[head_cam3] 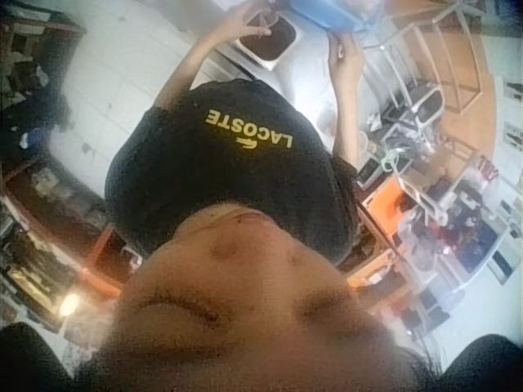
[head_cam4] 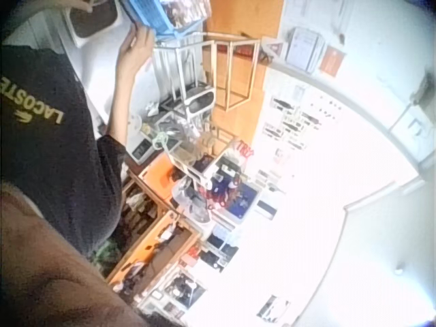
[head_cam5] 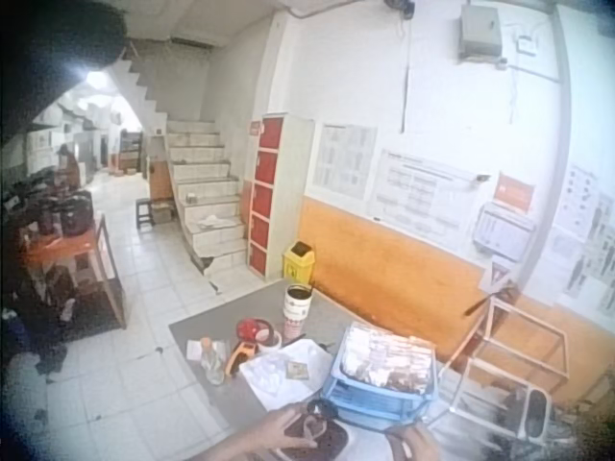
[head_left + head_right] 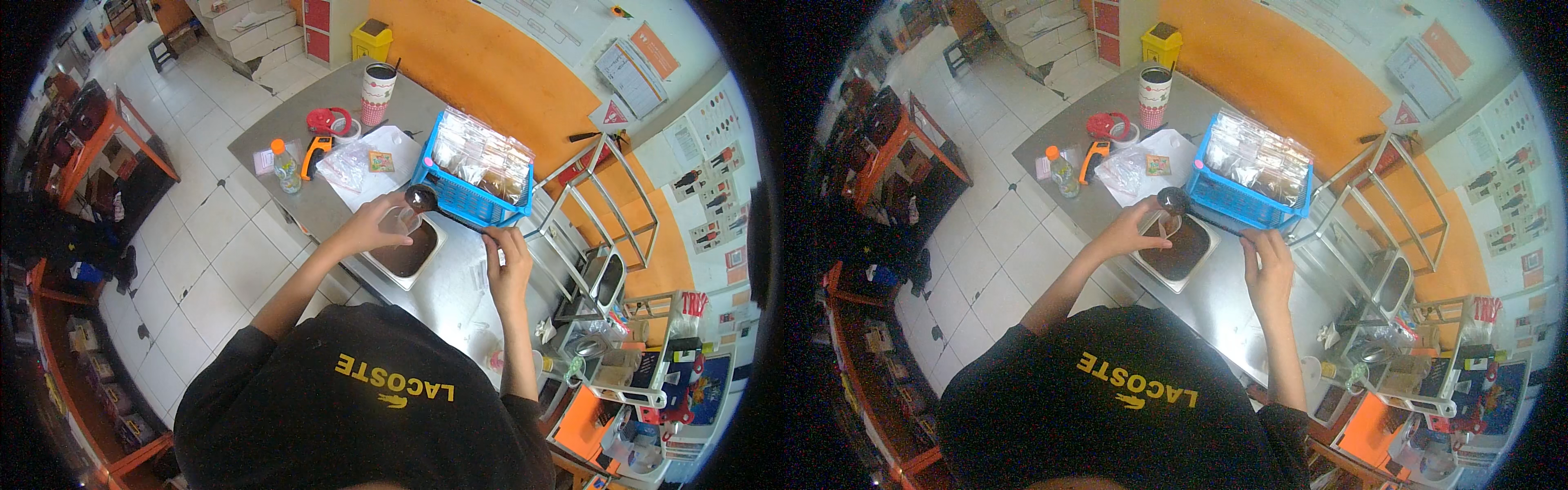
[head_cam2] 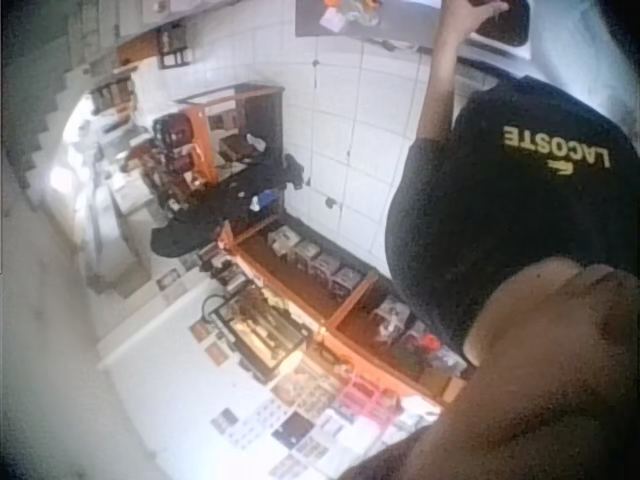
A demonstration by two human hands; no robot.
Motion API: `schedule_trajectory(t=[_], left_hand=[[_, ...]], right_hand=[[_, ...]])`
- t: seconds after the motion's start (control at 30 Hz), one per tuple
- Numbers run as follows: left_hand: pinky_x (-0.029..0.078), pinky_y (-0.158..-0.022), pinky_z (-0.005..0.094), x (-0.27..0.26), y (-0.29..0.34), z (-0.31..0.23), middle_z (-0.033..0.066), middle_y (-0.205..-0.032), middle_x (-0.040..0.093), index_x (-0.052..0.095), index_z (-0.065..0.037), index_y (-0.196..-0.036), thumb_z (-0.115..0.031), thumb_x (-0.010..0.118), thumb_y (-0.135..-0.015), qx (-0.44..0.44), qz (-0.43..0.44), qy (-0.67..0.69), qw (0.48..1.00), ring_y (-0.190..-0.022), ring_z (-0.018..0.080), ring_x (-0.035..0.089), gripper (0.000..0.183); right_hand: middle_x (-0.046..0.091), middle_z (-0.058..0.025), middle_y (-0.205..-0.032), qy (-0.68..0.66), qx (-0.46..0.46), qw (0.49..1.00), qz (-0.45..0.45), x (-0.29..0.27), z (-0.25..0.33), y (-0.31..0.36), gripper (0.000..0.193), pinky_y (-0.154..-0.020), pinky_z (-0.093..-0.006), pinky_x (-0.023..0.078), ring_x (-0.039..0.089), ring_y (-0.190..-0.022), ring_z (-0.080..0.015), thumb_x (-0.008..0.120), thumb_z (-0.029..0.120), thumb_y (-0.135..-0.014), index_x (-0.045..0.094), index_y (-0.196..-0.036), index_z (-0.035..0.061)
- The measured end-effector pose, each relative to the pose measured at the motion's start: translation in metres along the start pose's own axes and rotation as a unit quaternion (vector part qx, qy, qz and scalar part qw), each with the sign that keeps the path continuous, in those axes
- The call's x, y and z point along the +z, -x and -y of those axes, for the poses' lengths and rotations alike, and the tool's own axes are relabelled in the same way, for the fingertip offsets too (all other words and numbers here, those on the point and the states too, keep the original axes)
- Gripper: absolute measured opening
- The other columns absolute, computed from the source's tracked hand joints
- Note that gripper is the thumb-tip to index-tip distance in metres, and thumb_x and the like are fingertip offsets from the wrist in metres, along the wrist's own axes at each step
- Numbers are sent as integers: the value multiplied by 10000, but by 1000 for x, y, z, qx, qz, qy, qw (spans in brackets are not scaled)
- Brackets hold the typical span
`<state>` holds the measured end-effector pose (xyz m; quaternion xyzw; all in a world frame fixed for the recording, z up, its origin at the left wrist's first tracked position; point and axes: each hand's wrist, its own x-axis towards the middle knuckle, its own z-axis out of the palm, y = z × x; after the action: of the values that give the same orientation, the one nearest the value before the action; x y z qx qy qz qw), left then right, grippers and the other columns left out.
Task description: The person scoops a dark liquid from a metal container into small plastic bags using a ladle. They seal each bag and place it into a blue basket. The process is repeated multiple times.
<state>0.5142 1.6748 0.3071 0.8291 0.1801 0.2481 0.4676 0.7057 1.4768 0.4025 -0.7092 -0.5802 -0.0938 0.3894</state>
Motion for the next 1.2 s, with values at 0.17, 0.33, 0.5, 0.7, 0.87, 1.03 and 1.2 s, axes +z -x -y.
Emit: schedule_trajectory(t=[0.17, 0.33, 0.5, 0.7, 0.87, 1.03, 1.2], left_hand=[[371, -1094, 415, -6, -1, -14, 218, -1375, 526, 434, 2, -1394, -367, 861, -707, -17, 14, 18, 1000, -1298, 333, 496, 889], [389, -1075, 421, -2, 0, -12, 198, -1350, 550, 464, -30, -1325, -324, 821, -758, -9, 4, 29, 1000, -1292, 327, 505, 732], [427, -1026, 407, 9, 8, 30, 147, -1314, 565, 541, -26, -1230, -223, 745, -817, 32, -37, -38, 998, -1191, 325, 552, 502], [430, -1019, 405, 0, 13, 18, 137, -1305, 564, 630, -24, -1035, -195, 669, -879, 89, -22, -106, 990, -1185, 325, 549, 234], [444, -968, 365, -11, 13, -31, 108, -1103, 615, 637, -35, -1008, -183, 657, -891, 83, -3, -36, 996, -1071, 286, 587, 190], [477, -893, 326, -19, 16, -46, 88, -1010, 615, 618, -23, -1018, -127, 664, -890, 81, 11, 63, 995, -948, 217, 624, 172], [491, -880, 321, -12, 24, -41, 58, -995, 642, 568, -37, -1129, -97, 687, -884, 62, -69, 184, 979, -935, 147, 641, 279]], right_hand=[[639, -110, -864, -13, 44, 998, 43, 5, -4, 6, 78, -694, -351, 488, 628, -763, -259, 667, 33, -872, 663, -949, 31], [648, -92, -794, -126, 113, 980, 103, 24, -33, 21, 115, -643, -302, 476, 596, -682, -171, 595, 112, -964, 646, -985, 12], [657, -158, -863, -138, 237, 938, 210, 46, -69, 53, 160, -730, -369, 496, 641, -795, -281, 580, 152, -958, 635, -1002, 8], [639, -145, -1082, 38, 110, 978, 175, 65, -42, 68, 184, -801, -450, 506, 624, -974, -356, 667, 106, -860, 662, -1028, 31], [656, -131, -1133, -167, 64, 983, 49, 63, 7, 23, 215, -854, -393, 516, 643, -1004, -282, 725, 74, -837, 669, -1036, 13], [701, -112, -989, -269, 106, 954, 77, 65, 7, 22, 252, -778, -319, 516, 676, -887, -219, 749, 72, -802, 678, -1040, 27], [682, -114, -890, -245, 78, 964, 73, 58, 25, 17, 151, -723, -305, 514, 667, -804, -219, 724, 35, -796, 674, -937, 18]])
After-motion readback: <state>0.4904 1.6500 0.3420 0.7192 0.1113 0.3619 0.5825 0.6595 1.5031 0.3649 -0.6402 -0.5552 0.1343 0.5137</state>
